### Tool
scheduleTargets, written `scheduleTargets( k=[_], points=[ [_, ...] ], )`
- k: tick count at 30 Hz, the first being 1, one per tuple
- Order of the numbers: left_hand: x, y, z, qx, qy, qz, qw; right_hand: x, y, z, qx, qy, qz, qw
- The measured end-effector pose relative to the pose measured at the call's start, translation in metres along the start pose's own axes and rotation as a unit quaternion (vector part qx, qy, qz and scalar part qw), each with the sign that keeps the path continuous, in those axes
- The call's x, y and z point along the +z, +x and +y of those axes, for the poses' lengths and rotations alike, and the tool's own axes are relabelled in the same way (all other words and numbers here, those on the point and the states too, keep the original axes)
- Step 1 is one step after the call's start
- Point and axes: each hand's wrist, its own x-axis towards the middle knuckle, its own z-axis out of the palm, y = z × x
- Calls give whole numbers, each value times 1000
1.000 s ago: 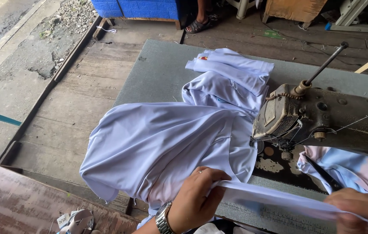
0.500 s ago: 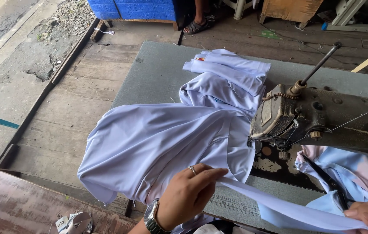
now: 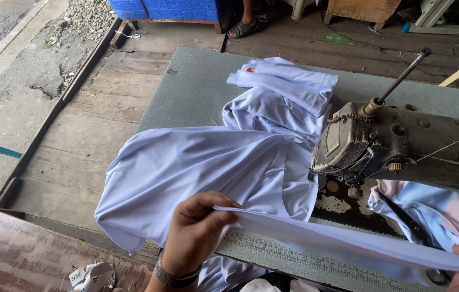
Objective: Folding and aligning white fabric garment pieces on a sewing table in a factory.
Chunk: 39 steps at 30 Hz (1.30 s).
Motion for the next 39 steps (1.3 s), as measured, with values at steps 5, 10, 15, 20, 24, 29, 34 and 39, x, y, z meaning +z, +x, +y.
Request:
scheduleTargets(
  k=[5,10,15,20,24,29,34,39],
  points=[
    [-9,2,17,141,-95,33,985,24,98,-226,-135,83,-110,981],
    [-3,10,29,252,89,66,961,65,134,-323,-159,334,-428,825],
    [-1,33,-10,147,394,-22,907,73,136,-258,86,-66,-301,948],
    [14,41,-38,85,420,-44,903,83,115,-179,-11,-289,-77,954],
    [22,46,-43,77,428,-66,898,85,111,-183,26,-285,-70,956],
    [30,50,-45,70,415,-57,905,84,106,-176,81,-250,-59,963],
    [32,52,-49,6,343,-53,938,71,119,-222,-78,-220,79,969],
    [32,48,-55,11,373,-85,924,78,111,-260,21,18,-35,999]
  ],
)
